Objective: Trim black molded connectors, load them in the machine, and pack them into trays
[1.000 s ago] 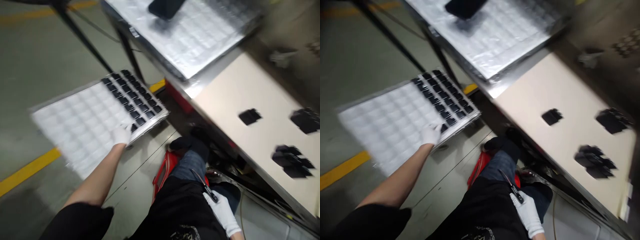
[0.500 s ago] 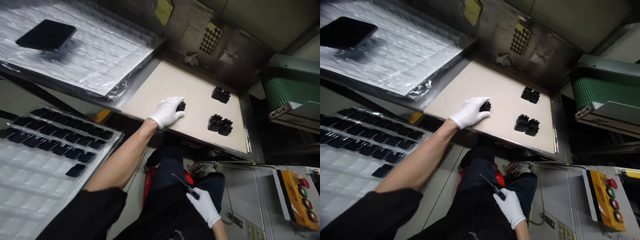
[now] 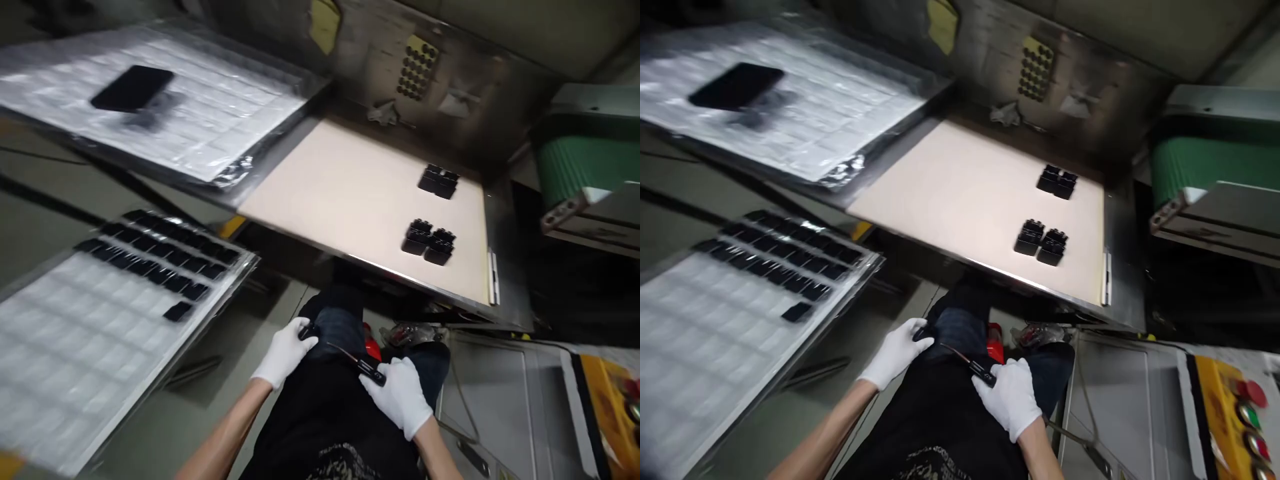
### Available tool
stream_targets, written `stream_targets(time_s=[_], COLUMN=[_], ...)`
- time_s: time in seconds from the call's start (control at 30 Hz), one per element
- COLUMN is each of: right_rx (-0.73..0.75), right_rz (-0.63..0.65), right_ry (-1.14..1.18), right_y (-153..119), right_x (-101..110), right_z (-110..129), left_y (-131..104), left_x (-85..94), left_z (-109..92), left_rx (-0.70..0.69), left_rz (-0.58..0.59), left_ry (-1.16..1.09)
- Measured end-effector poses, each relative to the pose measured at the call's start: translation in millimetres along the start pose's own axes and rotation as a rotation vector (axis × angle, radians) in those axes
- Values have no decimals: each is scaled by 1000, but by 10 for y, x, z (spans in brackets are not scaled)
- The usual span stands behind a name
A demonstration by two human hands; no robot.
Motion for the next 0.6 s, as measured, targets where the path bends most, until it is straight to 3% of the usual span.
stream_targets(time_s=[0.07, 0.2, 0.37, 0.43, 0.53, 0.6], right_rx=[56, 102, 107, 104, 87, 60], right_rz=[83, 176, 283, 371, 512, 485], right_ry=[-95, -101, 242, 348, 390, 293], right_y=[76, 258, 473, 511, 513, 513], right_x=[124, 321, 363, 342, 319, 345], right_z=[94, 220, 248, 283, 404, 514], left_y=[145, 291, 333, 349, 378, 396], left_x=[32, 358, 594, 640, 695, 740], left_z=[137, 241, 374, 437, 549, 630], left_rx=[-13, -61, -73, -73, -78, -94], left_rz=[96, 330, 834, 981, 1037, 960], left_ry=[89, 9, -441, -596, -678, -734])
Point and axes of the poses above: each hand's wrist, its own y-axis towards the middle knuckle, its own x-axis out of the back of the hand, z = x × y, the point moved 3 cm from there along y, towards the middle knuckle, and after that the axes turned 4 degrees about z, right-handed, at the moved point
